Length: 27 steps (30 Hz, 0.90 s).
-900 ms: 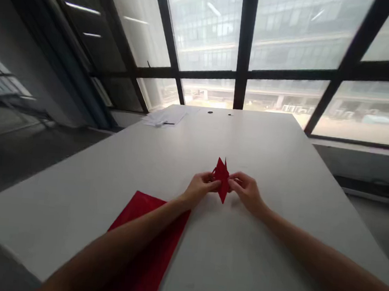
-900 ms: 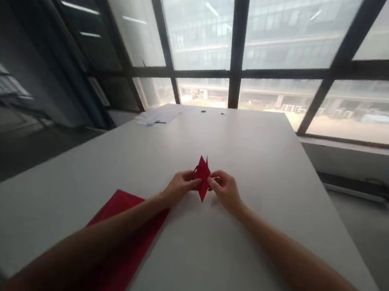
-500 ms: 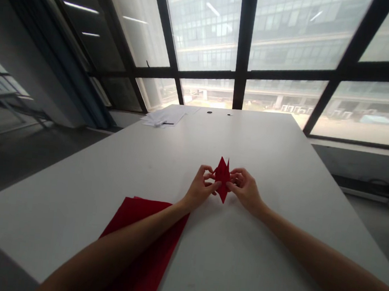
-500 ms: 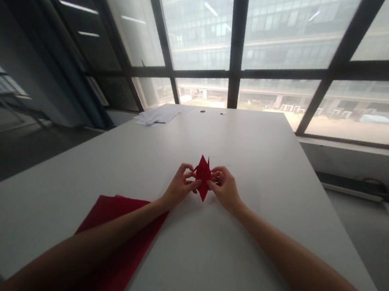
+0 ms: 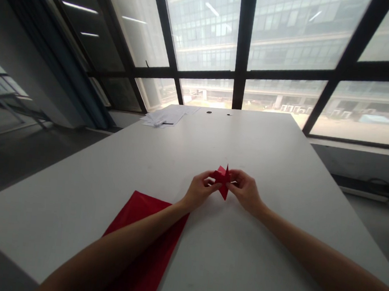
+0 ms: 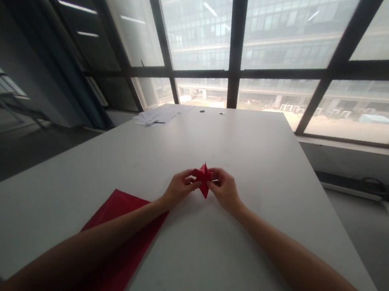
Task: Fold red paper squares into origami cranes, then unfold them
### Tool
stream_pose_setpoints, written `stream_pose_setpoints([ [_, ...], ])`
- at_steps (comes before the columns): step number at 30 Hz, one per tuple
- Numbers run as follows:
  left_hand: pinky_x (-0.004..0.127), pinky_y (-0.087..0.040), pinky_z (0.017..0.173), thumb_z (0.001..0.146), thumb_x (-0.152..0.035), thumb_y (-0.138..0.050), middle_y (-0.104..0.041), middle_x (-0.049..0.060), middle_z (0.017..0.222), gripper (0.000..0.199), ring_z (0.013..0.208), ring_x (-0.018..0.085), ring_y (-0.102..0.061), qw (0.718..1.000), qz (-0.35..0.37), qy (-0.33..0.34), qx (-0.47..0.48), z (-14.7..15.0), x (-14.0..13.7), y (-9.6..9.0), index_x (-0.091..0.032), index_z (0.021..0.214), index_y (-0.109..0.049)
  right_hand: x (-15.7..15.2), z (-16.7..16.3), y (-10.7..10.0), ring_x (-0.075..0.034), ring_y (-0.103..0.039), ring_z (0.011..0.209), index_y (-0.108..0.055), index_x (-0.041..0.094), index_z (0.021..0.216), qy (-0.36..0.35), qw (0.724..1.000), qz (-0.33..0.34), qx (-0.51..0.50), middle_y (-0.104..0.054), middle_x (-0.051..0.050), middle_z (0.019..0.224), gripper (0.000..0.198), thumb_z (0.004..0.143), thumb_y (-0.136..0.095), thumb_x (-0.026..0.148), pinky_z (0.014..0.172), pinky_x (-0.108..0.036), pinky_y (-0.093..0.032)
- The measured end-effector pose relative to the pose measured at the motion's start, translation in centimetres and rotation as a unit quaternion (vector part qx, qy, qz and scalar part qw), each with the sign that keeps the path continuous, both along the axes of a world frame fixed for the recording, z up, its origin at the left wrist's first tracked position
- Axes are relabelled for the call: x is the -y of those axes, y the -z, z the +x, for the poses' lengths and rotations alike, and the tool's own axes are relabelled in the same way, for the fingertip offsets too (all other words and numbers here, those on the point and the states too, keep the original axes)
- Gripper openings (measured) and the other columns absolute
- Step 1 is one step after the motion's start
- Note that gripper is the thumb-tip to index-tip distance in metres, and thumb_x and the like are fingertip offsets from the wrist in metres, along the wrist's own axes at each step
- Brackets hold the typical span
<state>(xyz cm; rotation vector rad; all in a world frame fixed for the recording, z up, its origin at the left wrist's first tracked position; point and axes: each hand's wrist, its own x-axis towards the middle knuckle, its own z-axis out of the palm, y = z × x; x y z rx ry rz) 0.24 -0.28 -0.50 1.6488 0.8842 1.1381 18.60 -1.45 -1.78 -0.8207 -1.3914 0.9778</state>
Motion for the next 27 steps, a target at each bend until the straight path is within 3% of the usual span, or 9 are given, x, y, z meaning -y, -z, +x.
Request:
stream_pose_setpoints([
  [6,0.021,-0.05,0.06,0.075,-0.035,-0.08,-0.06,0.007,0.102,0.022,0.08,0.015,-0.059,0.996,0.047,-0.079,-0.02,-0.09,-0.06,0.07,-0.016,0.084,-0.076,-0.12,0.1,0.18,-0.019,-0.066,0.082,-0.07,0.02,0.09,0.033,0.999,0.027,0.031,-0.068,-0.006,0.093,0.017,0.076,-0.076,0.029,0.07,-0.032,-0.056],
  [9,0.023,-0.05,0.063,0.079,-0.036,-0.076,-0.065,0.007,0.094,0.021,0.081,0.016,-0.061,0.999,0.032,-0.043,-0.004,-0.07,0.01,-0.09,-0.016,0.086,-0.077,-0.09,0.34,-0.06,-0.019,-0.063,0.082,-0.072,0.021,0.087,0.057,0.995,0.044,0.072,-0.067,-0.006,0.096,0.016,0.076,-0.076,0.032,0.069,-0.031,-0.054],
  [12,0.024,-0.048,0.062,0.08,-0.036,-0.075,-0.069,0.006,0.084,0.024,0.075,0.016,-0.062,1.0,0.013,-0.014,0.01,-0.05,0.07,-0.15,-0.015,0.09,-0.078,-0.09,0.51,-0.27,-0.02,-0.064,0.079,-0.073,0.02,0.088,0.037,0.995,0.015,0.089,-0.071,-0.005,0.085,0.019,0.079,-0.075,0.036,0.071,-0.033,-0.052],
  [17,0.024,-0.047,0.062,0.079,-0.038,-0.076,-0.072,0.007,0.086,0.026,0.074,0.017,-0.063,1.0,0.002,-0.012,0.013,-0.08,0.11,-0.02,-0.015,0.091,-0.078,0.05,0.34,-0.38,-0.019,-0.064,0.069,-0.071,0.018,0.078,0.012,0.998,-0.037,0.045,-0.072,-0.004,0.075,0.027,0.077,-0.076,0.044,0.064,-0.03,-0.05],
  [27,0.027,-0.05,0.068,0.077,-0.039,-0.078,-0.073,0.007,0.081,0.026,0.072,0.017,-0.064,0.998,-0.038,-0.004,0.054,-0.09,0.22,-0.06,-0.014,0.08,-0.078,0.31,0.15,-0.63,-0.016,-0.059,0.065,-0.066,0.019,0.074,-0.02,0.998,-0.06,0.006,-0.067,-0.001,0.072,0.028,0.076,-0.075,0.045,0.06,-0.028,-0.046],
])
